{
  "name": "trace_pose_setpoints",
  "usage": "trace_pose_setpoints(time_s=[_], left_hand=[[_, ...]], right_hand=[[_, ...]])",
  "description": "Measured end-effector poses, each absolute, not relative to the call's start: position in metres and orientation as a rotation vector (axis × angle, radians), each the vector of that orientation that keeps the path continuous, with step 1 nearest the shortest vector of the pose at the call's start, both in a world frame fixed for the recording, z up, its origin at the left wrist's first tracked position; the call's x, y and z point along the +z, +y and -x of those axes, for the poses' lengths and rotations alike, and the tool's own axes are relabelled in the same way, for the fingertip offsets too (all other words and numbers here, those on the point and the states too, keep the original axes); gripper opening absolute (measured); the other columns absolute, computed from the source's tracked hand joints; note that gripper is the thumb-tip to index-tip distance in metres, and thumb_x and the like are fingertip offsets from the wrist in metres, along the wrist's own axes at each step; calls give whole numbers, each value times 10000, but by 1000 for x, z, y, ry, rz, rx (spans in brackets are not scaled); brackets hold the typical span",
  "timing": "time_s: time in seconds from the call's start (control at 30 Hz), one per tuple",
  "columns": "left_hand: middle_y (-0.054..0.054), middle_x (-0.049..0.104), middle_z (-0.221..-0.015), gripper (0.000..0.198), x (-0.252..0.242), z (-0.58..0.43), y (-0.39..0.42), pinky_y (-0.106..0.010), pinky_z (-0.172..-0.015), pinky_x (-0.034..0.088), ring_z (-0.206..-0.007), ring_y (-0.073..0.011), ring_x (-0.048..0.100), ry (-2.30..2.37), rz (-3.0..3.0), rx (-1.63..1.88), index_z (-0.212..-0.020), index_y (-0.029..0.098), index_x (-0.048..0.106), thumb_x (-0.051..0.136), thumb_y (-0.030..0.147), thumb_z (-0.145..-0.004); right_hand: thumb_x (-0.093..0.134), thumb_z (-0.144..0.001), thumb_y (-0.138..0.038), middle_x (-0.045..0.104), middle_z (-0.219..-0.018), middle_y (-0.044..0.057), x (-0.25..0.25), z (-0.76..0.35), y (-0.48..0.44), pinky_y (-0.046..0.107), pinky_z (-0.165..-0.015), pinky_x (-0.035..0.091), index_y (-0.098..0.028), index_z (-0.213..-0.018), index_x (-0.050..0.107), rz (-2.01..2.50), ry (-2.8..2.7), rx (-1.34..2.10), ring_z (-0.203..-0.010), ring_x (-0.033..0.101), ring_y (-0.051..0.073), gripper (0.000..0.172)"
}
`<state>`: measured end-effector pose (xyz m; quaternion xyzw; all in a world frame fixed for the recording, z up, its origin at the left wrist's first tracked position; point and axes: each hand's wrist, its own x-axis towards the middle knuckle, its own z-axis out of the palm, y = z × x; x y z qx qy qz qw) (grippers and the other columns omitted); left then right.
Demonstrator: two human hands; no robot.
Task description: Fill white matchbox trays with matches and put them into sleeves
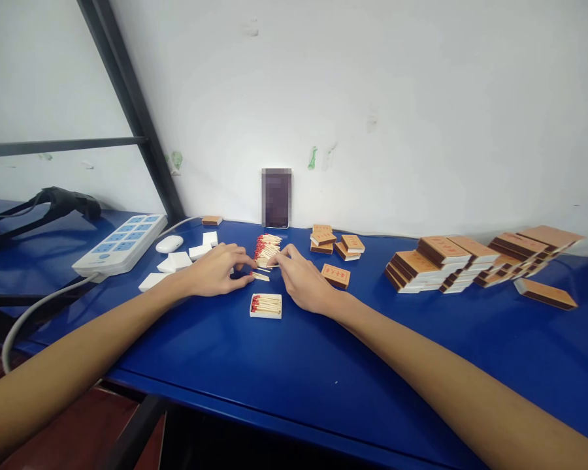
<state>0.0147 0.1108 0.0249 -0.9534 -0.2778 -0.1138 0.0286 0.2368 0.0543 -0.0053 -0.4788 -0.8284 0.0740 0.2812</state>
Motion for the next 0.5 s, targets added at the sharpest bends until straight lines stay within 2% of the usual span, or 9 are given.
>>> trace_pose_setpoints(time_s=[0.27, 0.5], left_hand=[[-36, 623, -836, 321, 23, -14, 111, -327, -737, 345, -789, -190, 555, -856, 2936, -356, -1050, 215, 684, 500, 425, -892], [-27, 614, -841, 298, 24, -14, 112, -322, -722, 332, -788, -188, 554, -862, 2935, -349, -1039, 233, 680, 503, 421, -890]], right_hand=[[354, -890, -89, 523, -939, 54, -4, -236, 55, 312, -727, 418, -194, -869, 490, 1207, -2194, 196, -780, 515, 161, 173], [448, -740, -65, 496, -701, -17, -3, -232, 53, 268, -600, 355, -195, -799, 484, 1284, -2043, 269, -617, 451, 127, 147]])
